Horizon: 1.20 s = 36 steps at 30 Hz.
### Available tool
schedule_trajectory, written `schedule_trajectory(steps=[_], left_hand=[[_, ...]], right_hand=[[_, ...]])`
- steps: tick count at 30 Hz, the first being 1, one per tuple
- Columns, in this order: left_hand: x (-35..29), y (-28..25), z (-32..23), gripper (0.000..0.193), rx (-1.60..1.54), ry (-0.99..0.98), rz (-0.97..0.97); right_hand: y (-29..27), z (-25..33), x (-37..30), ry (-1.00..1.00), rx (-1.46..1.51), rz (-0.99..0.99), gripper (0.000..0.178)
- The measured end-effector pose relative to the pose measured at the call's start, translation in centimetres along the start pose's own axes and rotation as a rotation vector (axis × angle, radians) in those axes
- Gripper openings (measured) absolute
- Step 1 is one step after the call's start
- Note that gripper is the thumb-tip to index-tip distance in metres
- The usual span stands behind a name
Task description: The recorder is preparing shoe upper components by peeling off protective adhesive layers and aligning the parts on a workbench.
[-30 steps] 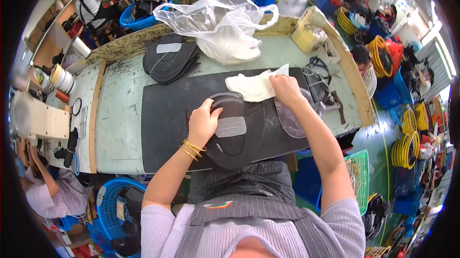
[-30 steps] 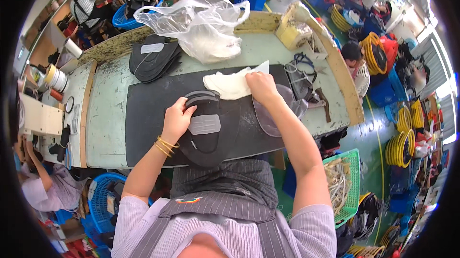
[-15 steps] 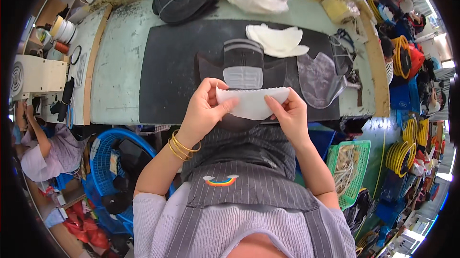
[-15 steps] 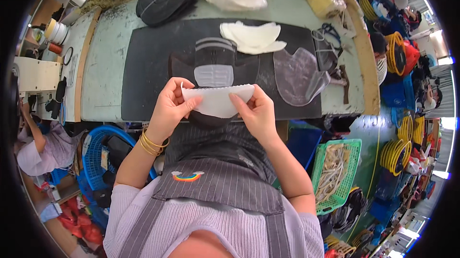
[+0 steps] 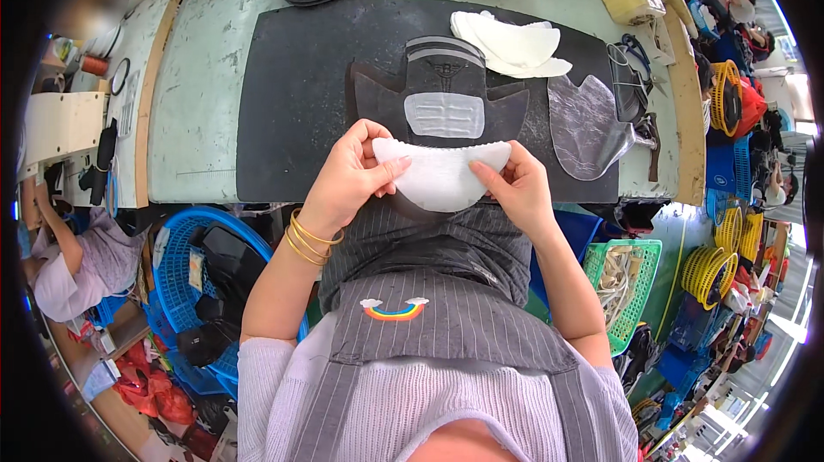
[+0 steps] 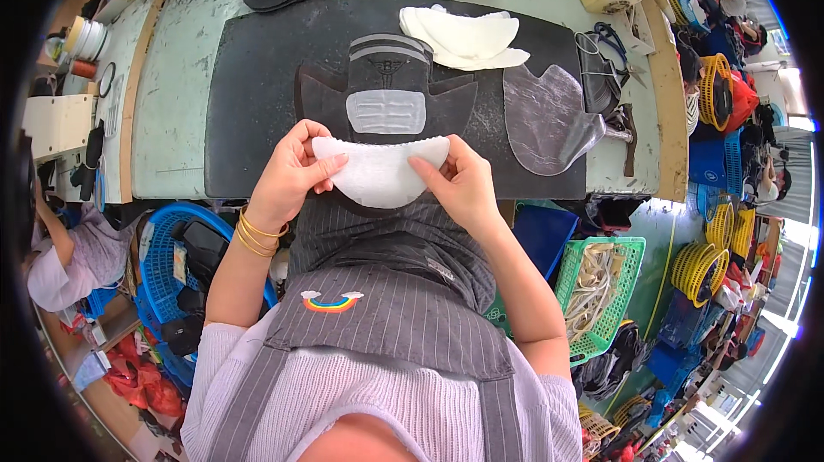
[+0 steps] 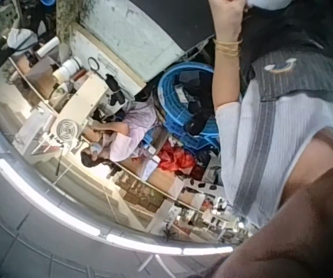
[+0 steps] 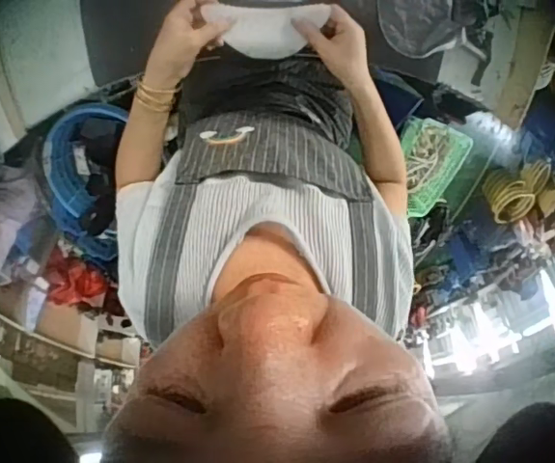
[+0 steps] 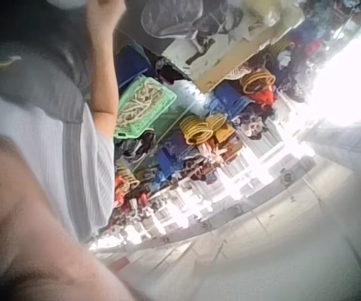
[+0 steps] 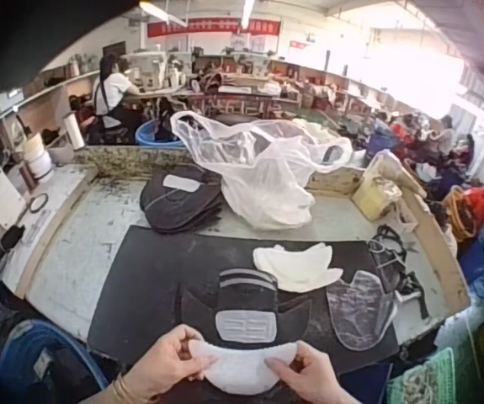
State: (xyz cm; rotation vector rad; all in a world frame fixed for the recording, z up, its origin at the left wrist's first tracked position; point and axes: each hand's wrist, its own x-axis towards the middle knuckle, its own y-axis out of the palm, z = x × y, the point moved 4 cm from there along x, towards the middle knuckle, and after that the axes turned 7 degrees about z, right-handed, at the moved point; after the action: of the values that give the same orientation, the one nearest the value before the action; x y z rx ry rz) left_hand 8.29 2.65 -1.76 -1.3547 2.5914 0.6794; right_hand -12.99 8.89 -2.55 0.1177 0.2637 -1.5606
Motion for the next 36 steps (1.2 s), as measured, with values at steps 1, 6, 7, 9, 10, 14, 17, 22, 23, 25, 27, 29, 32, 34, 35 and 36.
schedule_trajectory(steps=[1, 6, 7, 9, 10, 14, 17, 22, 23, 25, 27, 29, 32, 34, 35, 36], left_hand=[[-0.1, 0.3, -0.2, 0.025, 0.076, 0.010, -0.019], [-0.2, 2.2, -1.2, 0.030, 0.846, 0.238, -0.238], [-0.5, 2.8, -2.1, 0.035, 1.101, 0.417, -0.373], [-1.2, 3.9, -2.1, 0.049, 1.388, 0.644, -0.371], [-1.5, 4.9, -1.7, 0.048, 1.463, 0.750, -0.154], [-1.8, 7.2, 0.0, 0.060, 1.573, 0.603, 0.220], [-0.8, 8.1, -2.2, 0.046, 1.480, 0.678, 0.213], [2.1, 11.8, -2.8, 0.036, 0.944, 0.703, 0.202], [2.5, 13.0, -2.2, 0.036, 0.612, 0.464, 0.270], [2.9, 14.3, -0.3, 0.024, 0.072, 0.214, 0.238], [3.0, 14.0, -0.7, 0.018, 0.028, 0.197, 0.144], [2.9, 13.7, -1.6, 0.022, -0.066, 0.174, 0.144], [2.4, 13.4, -2.1, 0.024, -0.210, 0.127, 0.188], [1.5, 13.5, -3.3, 0.024, -0.438, 0.176, 0.231], [1.2, 13.3, -3.5, 0.023, -0.455, 0.211, 0.229], [1.1, 13.2, -3.6, 0.023, -0.456, 0.225, 0.218]], right_hand=[[0.0, -0.1, 0.0, -0.018, -0.055, -0.017, 0.015], [-0.6, -1.0, -0.2, -0.110, -0.213, -0.102, 0.025], [-0.6, -0.5, -0.3, -0.117, -0.357, -0.182, 0.031], [-0.5, 1.2, -0.7, 0.030, -0.679, -0.224, 0.054], [-0.9, 2.4, -0.6, -0.137, -0.776, -0.291, 0.056], [-8.5, 2.8, -1.5, -0.329, -0.916, -0.513, 0.018], [-12.4, 0.3, -2.4, -0.345, -0.972, -0.359, 0.008], [-11.5, 0.6, -3.2, -0.202, -0.412, -0.458, 0.005], [-10.2, 1.2, -3.5, -0.166, -0.146, -0.401, 0.006], [-6.7, 3.3, -3.6, -0.272, -0.046, -0.431, 0.006], [-5.0, 5.9, -4.0, -0.474, -0.371, -0.482, 0.009], [-4.2, 7.8, -4.4, -0.571, -0.520, -0.564, 0.014], [-3.7, 9.0, -4.5, -0.790, -0.645, -0.528, 0.018], [-3.3, 10.6, -4.5, -0.881, -0.745, -0.441, 0.022], [-3.0, 11.1, -4.6, -0.912, -0.773, -0.398, 0.026], [-2.9, 11.7, -4.6, -0.913, -0.791, -0.384, 0.027]])
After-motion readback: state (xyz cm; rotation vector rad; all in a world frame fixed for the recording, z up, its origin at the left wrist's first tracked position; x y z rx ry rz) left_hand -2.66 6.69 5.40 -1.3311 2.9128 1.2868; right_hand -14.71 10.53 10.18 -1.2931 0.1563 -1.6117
